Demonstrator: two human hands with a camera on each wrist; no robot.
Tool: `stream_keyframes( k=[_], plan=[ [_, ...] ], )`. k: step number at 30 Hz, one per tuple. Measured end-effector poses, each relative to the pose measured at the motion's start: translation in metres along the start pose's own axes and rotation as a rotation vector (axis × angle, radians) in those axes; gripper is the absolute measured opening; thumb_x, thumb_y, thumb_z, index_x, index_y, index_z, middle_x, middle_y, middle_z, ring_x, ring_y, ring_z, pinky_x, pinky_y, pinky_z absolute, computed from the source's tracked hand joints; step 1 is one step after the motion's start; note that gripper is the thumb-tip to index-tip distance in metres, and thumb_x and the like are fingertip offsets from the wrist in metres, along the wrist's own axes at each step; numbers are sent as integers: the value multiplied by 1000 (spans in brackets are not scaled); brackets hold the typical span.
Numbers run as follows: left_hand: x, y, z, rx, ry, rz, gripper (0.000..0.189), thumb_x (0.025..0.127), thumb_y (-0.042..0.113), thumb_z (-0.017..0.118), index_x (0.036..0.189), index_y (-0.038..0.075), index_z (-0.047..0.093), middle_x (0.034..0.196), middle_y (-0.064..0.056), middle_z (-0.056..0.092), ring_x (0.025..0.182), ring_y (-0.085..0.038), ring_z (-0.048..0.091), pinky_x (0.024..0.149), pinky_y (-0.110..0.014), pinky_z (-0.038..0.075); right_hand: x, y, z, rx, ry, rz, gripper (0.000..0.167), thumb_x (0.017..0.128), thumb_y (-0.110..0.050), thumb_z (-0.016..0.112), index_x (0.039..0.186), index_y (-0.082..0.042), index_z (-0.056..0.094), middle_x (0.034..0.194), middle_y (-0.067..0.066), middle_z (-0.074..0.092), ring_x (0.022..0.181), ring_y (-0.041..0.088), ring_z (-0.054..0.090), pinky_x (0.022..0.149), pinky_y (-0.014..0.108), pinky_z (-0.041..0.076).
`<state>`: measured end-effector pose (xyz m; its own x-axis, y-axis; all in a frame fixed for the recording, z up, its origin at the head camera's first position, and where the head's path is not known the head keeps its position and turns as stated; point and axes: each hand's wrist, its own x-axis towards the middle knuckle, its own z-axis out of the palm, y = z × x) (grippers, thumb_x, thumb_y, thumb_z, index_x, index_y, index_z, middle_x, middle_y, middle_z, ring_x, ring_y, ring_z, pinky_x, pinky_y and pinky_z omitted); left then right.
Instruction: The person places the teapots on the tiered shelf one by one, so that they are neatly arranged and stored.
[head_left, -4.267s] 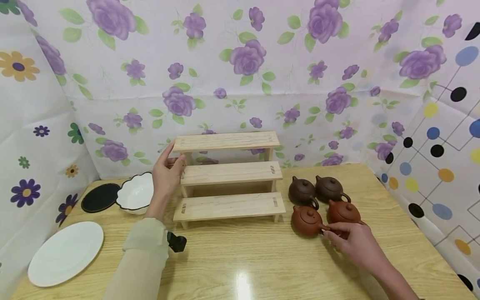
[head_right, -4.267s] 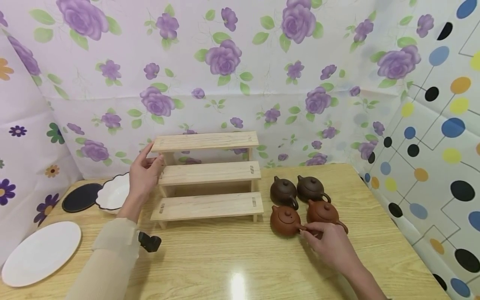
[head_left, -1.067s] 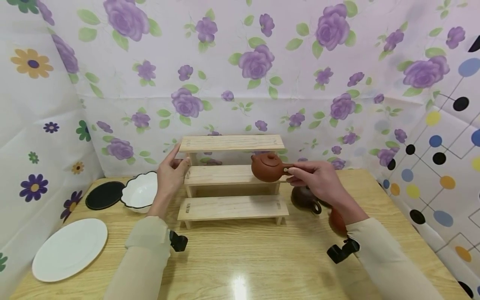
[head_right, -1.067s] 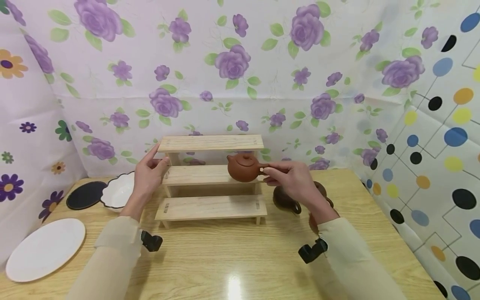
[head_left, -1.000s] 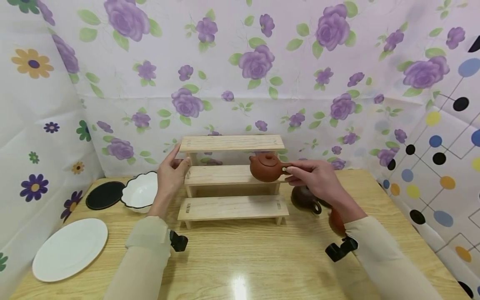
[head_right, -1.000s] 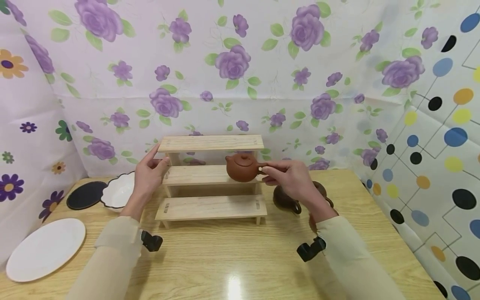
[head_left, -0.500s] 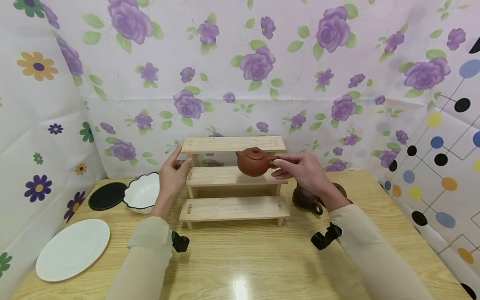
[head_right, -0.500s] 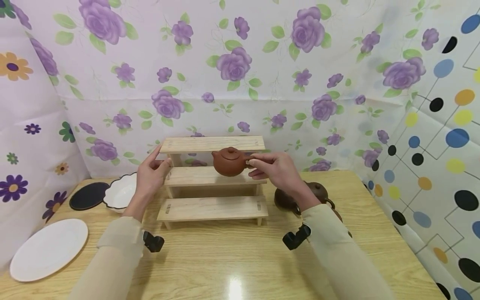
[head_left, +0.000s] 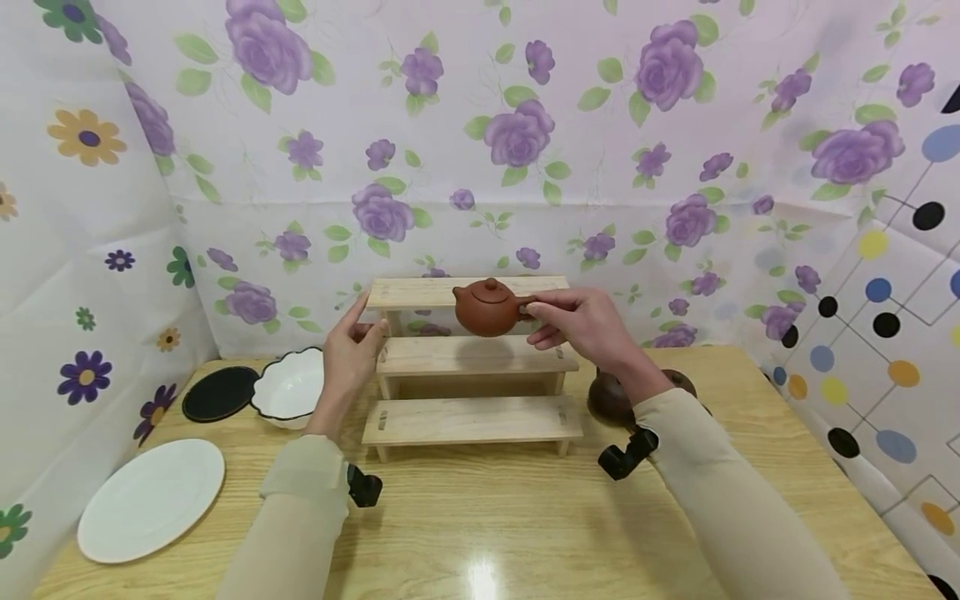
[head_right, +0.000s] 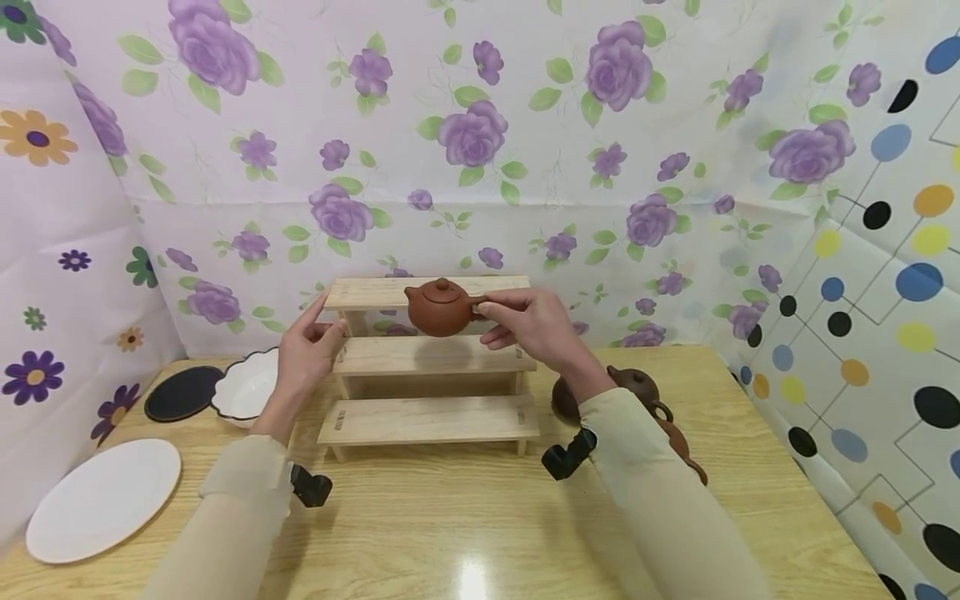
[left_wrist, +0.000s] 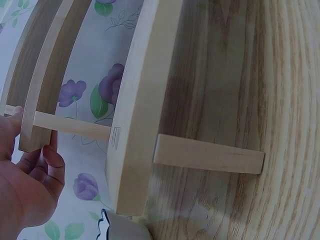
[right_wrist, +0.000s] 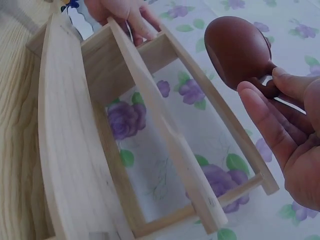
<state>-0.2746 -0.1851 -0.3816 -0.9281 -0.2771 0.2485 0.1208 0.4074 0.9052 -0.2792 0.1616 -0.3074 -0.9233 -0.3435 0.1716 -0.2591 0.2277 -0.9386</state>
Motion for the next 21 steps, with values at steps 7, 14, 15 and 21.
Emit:
stream_keyframes(
  k=[7,14,15,21],
  plan=[
    [0,-2,1,-3,-4,11,57,108,29,63,162,34,43,108,-15,68,81,-14,57,67,-21,47,11,-7,9,19,-7,-8,33,106,-21,68,134,-4,73,118,22,77,75,20,78,74,41,65],
    [-1,-2,-1,1,6,4,57,108,29,63,162,35,44,109,-15,69,81,-13,57,67,-21,47,31,-13,21,22,16,4,32,105,-23,70,130,-5,76,109,20,76,66,15,73,68,36,64],
    [-1,-2,-1,1,10,4,57,108,28,63,162,35,44,109,-15,69,81,-12,57,67,-21,47,34,-14,23,11,20,-2,32,104,-24,70,130,-5,76,110,21,76,64,15,72,66,36,64],
    [2,-2,0,-11,13,6,57,107,25,64,161,34,46,106,-16,70,77,-9,58,67,-20,48,50,-24,35,-72,35,-45,30,104,-26,70,127,-10,78,114,16,78,51,16,61,53,30,54]
  ],
)
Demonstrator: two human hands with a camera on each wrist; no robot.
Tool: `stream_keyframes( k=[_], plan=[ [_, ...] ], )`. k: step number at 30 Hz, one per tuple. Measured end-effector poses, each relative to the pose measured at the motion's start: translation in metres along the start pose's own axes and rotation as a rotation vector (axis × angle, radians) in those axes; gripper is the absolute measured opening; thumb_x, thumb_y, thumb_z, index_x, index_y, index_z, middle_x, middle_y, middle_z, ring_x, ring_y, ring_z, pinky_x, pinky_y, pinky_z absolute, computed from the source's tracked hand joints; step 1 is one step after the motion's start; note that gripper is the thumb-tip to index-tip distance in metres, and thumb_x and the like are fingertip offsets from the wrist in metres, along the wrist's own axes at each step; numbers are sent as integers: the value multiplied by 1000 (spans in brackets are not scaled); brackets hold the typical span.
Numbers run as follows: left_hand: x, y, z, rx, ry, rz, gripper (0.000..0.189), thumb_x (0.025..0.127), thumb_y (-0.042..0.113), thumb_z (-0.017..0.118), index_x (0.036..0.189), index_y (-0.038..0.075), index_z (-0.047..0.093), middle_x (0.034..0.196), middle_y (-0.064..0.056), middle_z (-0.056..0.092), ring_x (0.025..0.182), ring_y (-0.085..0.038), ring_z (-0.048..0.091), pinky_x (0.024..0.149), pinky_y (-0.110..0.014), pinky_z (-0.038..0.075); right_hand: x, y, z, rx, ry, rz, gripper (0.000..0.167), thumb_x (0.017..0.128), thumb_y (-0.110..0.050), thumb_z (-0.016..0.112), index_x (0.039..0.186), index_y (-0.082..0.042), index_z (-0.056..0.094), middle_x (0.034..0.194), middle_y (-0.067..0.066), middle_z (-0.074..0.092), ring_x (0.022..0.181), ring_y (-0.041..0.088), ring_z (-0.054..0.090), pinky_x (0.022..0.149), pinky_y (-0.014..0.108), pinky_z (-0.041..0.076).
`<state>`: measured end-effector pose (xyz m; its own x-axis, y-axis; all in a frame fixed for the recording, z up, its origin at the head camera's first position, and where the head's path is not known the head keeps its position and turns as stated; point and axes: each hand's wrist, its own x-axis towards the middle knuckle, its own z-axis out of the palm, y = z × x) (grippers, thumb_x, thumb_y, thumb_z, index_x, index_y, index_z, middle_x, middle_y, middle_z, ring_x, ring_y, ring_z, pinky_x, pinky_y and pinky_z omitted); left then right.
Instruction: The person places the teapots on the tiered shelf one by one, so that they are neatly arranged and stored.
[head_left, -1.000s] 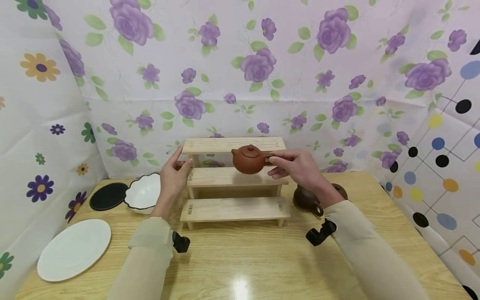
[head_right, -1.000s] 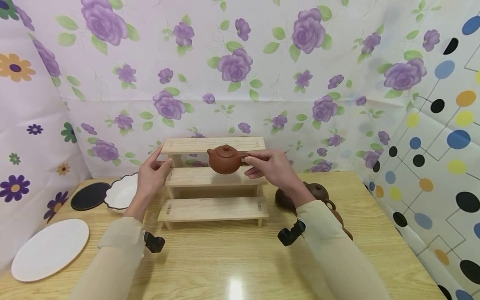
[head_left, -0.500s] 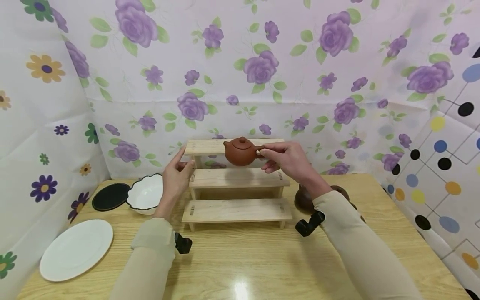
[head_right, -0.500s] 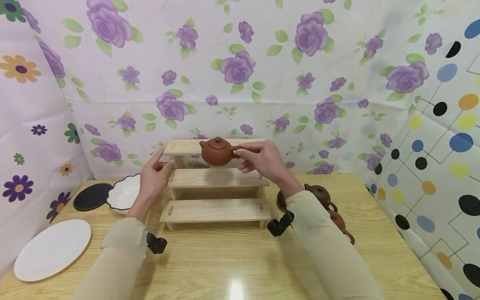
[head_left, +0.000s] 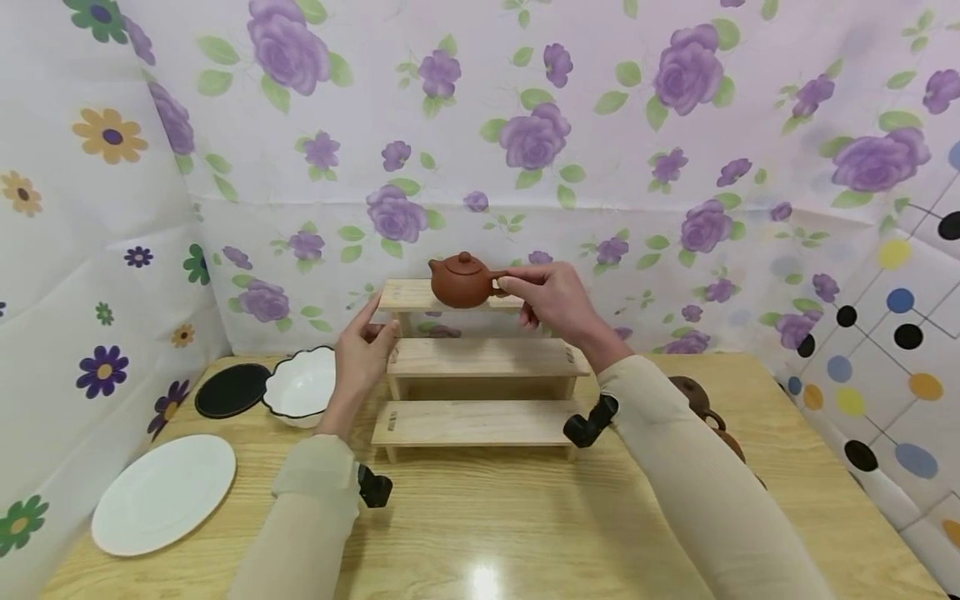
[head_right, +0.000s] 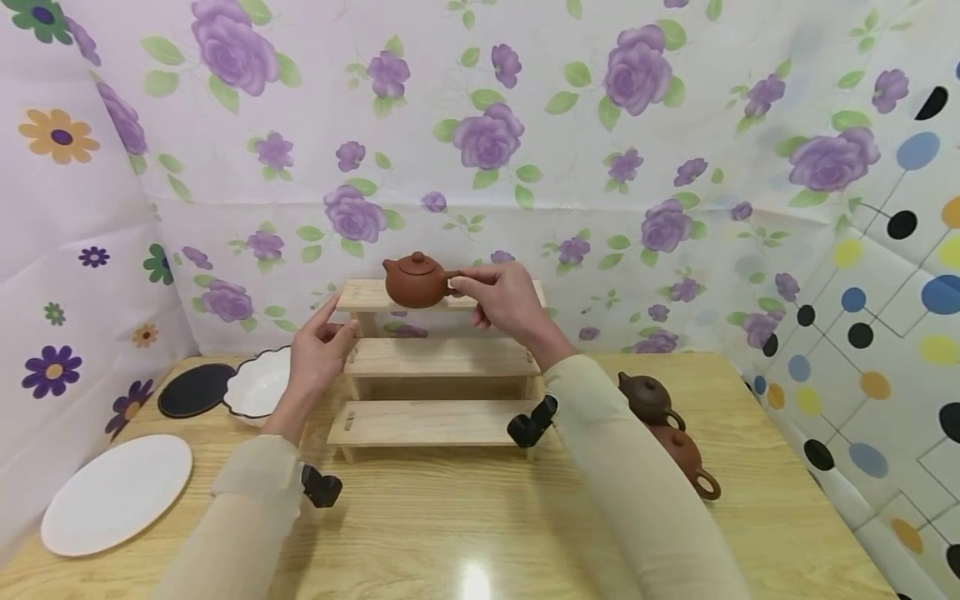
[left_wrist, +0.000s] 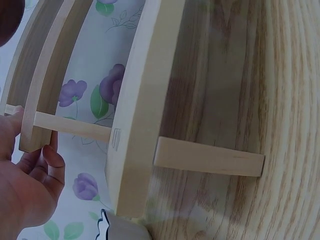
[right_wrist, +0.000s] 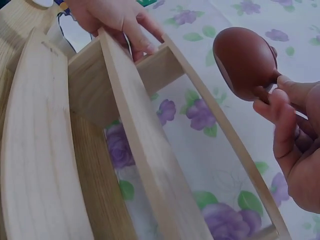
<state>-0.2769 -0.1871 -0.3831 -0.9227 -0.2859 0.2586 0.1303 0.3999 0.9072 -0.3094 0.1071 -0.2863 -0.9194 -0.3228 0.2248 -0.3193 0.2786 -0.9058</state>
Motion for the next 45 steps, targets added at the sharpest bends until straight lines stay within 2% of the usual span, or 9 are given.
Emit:
stream_keyframes(
  k=[6,11,18,26,39,45],
  plan=[
    [2,0,1,0,3,5,57,107,25,65,161,33,46,104,-15,70,77,-9,58,67,-20,48,20,-6,14,-15,-2,2,27,104,-29,71,124,-14,81,110,11,81,41,11,42,45,28,35],
    [3,0,2,-17,-2,8,57,107,25,65,161,32,48,101,-13,70,75,-9,58,65,-20,48,33,-9,25,21,-9,31,26,103,-27,71,122,-12,81,110,11,81,42,11,34,48,28,35],
    [1,-1,3,-29,-16,6,57,107,25,65,160,32,48,102,-14,71,73,-10,59,64,-22,48,46,-4,38,58,-43,24,26,102,-21,73,121,-5,80,109,18,80,43,8,34,49,25,39],
    [-2,-2,3,-29,-25,22,56,107,24,64,161,29,48,100,-13,70,71,-10,59,63,-24,48,51,0,44,75,-87,42,27,103,-22,72,124,-7,80,113,18,79,40,10,29,51,27,39],
    [-3,1,1,-37,-28,5,58,107,26,65,162,29,46,101,-13,70,73,-12,58,63,-24,47,62,-8,56,44,-104,39,23,102,-20,73,119,-7,82,111,15,80,39,10,37,45,26,33],
    [-2,-1,-1,-34,-19,13,58,107,25,64,162,28,45,101,-13,70,72,-11,58,62,-24,47,69,-6,62,55,-101,35,23,101,-20,75,118,-7,82,107,13,81,39,10,41,45,25,35]
  ],
)
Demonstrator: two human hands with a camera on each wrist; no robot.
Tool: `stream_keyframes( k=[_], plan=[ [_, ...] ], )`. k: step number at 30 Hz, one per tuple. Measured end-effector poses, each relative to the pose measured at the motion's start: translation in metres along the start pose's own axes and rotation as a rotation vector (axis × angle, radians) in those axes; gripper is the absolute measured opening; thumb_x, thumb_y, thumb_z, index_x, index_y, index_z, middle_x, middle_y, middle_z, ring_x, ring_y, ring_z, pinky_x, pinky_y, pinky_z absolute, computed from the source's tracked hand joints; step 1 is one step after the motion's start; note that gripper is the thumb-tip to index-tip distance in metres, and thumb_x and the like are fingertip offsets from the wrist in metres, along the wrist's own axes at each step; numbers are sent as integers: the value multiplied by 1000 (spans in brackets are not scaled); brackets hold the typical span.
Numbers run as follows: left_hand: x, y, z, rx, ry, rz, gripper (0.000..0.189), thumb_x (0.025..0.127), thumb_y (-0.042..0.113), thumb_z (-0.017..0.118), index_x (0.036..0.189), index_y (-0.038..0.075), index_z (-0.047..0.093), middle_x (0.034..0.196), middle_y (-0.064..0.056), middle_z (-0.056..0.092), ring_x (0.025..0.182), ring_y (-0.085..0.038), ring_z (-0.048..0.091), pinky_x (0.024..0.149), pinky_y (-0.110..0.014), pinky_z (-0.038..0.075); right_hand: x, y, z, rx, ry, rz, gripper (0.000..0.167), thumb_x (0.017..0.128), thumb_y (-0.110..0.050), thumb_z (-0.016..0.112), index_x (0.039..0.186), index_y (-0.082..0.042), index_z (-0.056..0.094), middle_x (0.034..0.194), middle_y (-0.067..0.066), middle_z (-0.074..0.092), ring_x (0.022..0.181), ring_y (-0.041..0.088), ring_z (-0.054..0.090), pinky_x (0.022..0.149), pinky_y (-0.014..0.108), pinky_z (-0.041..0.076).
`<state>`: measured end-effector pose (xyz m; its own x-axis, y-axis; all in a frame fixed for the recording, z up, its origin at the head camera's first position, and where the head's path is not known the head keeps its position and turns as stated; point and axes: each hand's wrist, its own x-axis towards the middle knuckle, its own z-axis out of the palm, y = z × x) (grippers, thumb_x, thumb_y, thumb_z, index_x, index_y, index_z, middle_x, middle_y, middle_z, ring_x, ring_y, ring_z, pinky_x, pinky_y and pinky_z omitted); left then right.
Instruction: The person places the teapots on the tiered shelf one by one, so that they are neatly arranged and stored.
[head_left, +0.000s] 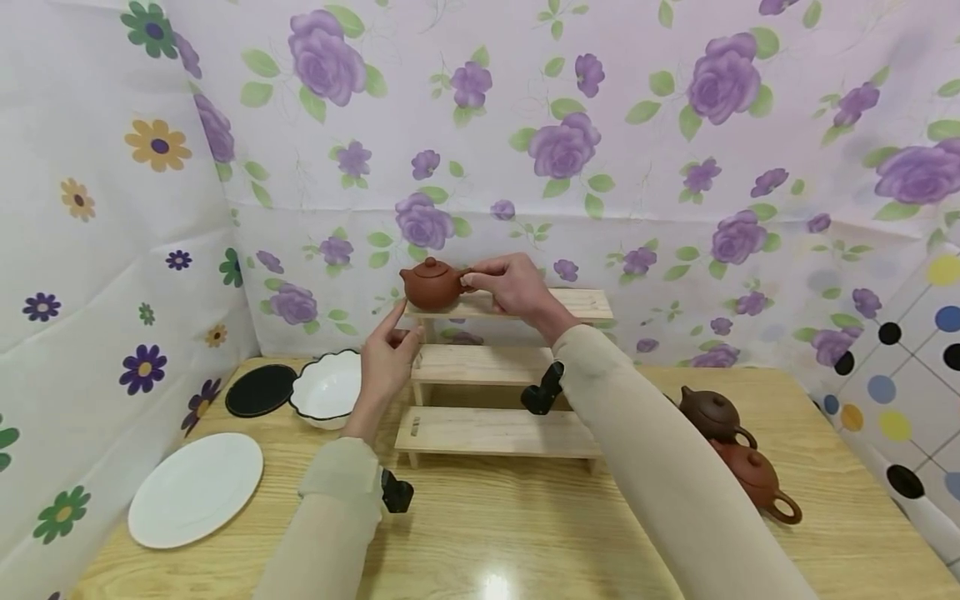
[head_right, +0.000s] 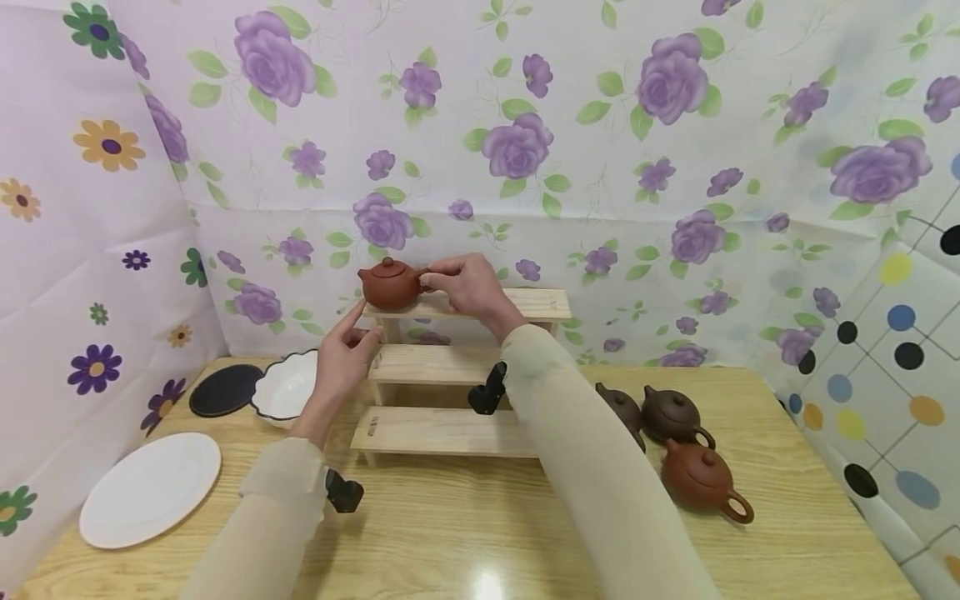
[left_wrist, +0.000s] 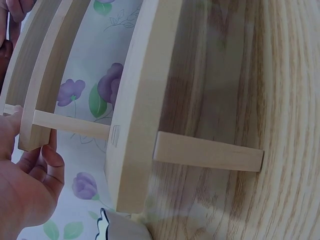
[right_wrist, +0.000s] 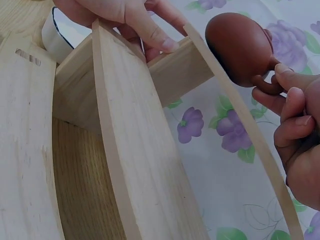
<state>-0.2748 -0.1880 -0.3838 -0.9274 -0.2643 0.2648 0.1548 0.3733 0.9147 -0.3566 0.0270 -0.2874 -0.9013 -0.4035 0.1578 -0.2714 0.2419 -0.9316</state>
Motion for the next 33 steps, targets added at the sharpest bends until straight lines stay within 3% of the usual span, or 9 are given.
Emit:
stream_keyframes(
  k=[23,33],
  plan=[
    [-2,0,3,15,-15,-20,59,108,26,64,163,31,43,107,-16,72,73,-12,59,63,-25,48,1,-7,-7,-87,-1,91,24,99,-19,77,122,-15,82,116,10,80,39,10,42,44,26,35],
    [0,0,0,24,-11,-21,59,108,29,63,163,31,42,106,-15,71,75,-12,58,64,-25,48,-21,-25,-44,-167,26,66,37,99,-23,77,134,-11,74,128,14,75,44,16,48,50,30,44]
  ],
)
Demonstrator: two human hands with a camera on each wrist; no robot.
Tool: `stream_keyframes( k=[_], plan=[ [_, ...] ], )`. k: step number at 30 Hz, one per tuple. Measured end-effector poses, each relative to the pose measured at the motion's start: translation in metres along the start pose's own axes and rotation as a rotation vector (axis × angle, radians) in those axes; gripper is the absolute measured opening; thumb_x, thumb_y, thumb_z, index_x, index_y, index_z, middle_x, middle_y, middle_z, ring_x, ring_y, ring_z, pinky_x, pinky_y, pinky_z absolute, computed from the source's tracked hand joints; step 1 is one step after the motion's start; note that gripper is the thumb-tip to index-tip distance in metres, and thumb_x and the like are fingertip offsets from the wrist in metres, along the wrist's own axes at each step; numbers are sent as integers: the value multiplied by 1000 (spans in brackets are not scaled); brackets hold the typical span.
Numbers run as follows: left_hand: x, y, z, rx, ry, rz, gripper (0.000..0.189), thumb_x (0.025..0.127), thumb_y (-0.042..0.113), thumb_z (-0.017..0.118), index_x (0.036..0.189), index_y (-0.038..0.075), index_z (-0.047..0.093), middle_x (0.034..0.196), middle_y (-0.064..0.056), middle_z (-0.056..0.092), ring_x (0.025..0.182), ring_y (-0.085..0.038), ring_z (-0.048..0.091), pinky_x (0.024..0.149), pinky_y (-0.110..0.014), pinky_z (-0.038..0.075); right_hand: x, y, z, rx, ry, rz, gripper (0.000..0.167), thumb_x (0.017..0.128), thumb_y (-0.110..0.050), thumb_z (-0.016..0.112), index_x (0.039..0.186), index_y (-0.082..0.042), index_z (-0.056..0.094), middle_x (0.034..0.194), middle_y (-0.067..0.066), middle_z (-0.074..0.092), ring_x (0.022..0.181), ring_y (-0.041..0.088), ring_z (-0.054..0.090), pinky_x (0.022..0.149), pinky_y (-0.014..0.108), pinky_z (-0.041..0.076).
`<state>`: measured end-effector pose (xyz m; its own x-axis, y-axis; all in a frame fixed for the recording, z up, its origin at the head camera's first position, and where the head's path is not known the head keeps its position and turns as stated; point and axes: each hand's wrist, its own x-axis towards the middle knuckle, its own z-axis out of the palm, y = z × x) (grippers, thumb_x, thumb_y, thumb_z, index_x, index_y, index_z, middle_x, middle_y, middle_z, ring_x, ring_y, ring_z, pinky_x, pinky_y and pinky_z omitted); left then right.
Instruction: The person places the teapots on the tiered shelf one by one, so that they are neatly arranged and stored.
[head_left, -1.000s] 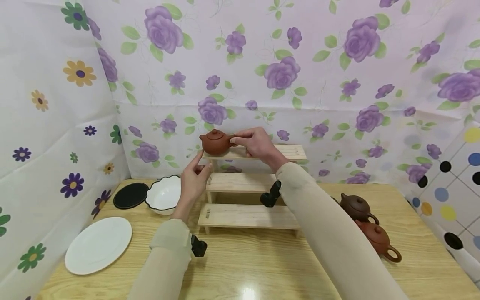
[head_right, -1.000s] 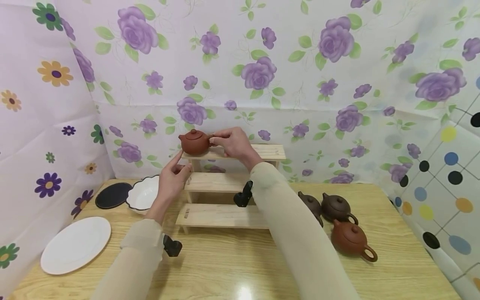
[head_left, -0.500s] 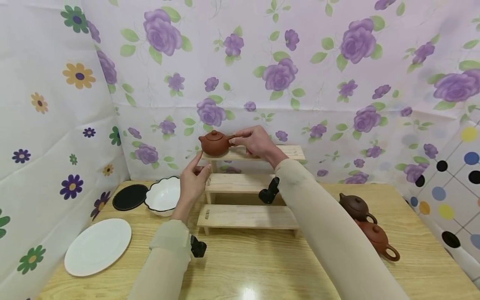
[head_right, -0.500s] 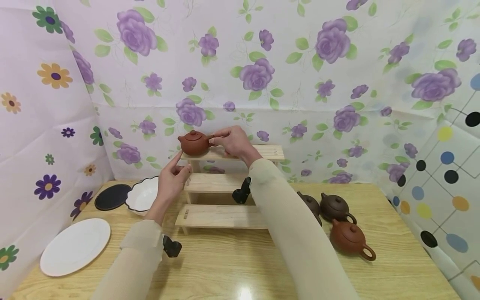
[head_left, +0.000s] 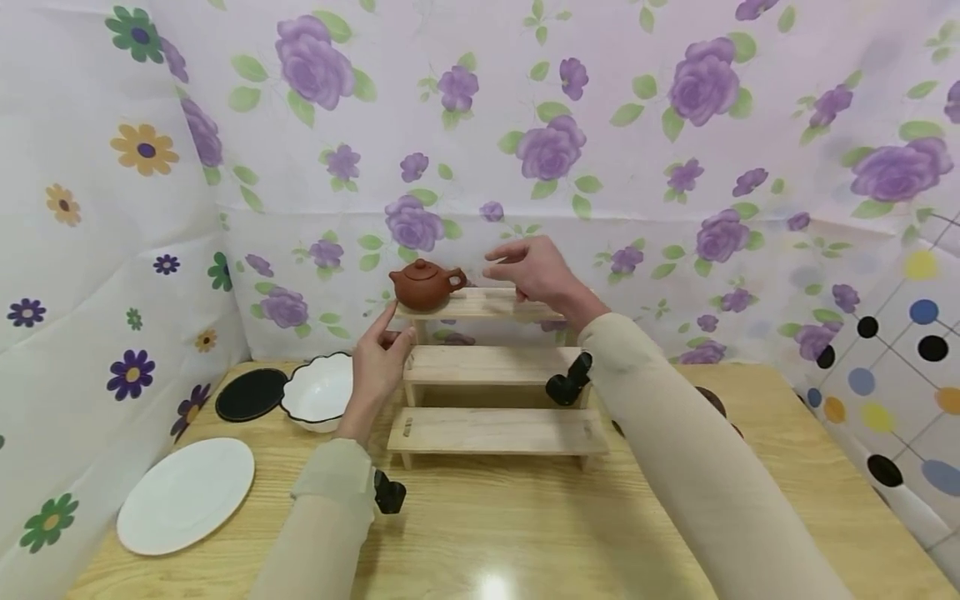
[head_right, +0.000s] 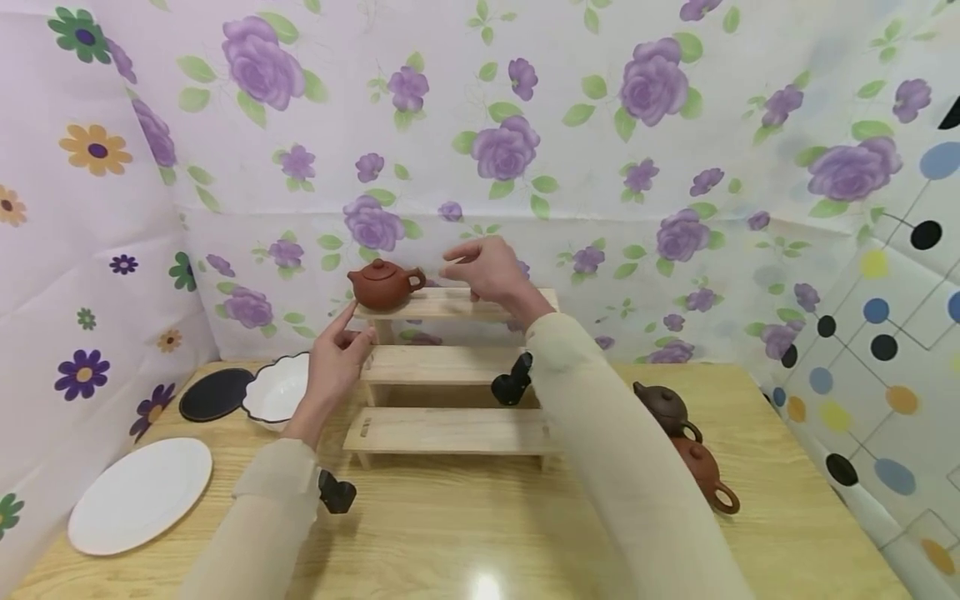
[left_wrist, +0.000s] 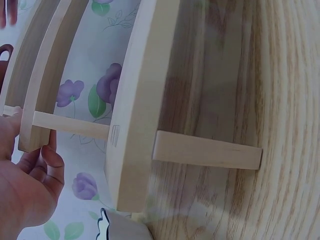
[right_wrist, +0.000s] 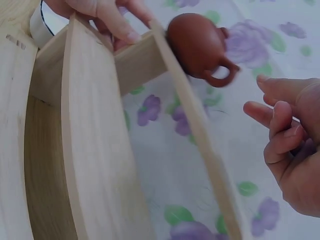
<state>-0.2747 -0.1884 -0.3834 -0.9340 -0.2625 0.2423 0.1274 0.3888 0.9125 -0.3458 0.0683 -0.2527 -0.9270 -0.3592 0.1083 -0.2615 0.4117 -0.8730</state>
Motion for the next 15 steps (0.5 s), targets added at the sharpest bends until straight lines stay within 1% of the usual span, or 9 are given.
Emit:
stream_keyframes(
  k=[3,6,10,13,15],
  plan=[
    [0,1,0,1,-2,0,59,108,29,62,163,31,42,106,-14,70,74,-11,58,64,-25,47,-14,3,-19,-8,35,-9,38,99,-25,77,135,-10,74,131,14,74,46,18,50,51,31,43],
    [0,1,0,5,-11,-1,59,109,30,61,164,31,41,107,-14,70,75,-12,58,65,-25,47,-33,11,-38,0,74,-11,40,101,-27,75,136,-8,73,136,13,72,46,16,47,52,31,44],
    [-1,1,2,14,-21,1,59,109,30,61,165,31,40,110,-16,70,77,-12,58,66,-24,48,-60,28,-62,-7,134,-17,41,101,-31,74,135,-8,73,134,13,73,46,12,43,54,32,45],
    [-1,1,1,10,-22,-2,60,109,30,61,165,30,39,110,-15,69,79,-12,58,67,-23,48,-81,39,-78,-18,177,-5,40,101,-35,74,133,-12,75,133,12,72,46,12,44,53,32,43],
    [-1,1,1,5,-19,-6,60,109,31,61,165,31,39,109,-13,69,80,-11,58,67,-23,48,-95,45,-87,-24,206,9,39,100,-36,74,132,-12,76,136,13,71,47,13,47,54,33,44]
  ],
)
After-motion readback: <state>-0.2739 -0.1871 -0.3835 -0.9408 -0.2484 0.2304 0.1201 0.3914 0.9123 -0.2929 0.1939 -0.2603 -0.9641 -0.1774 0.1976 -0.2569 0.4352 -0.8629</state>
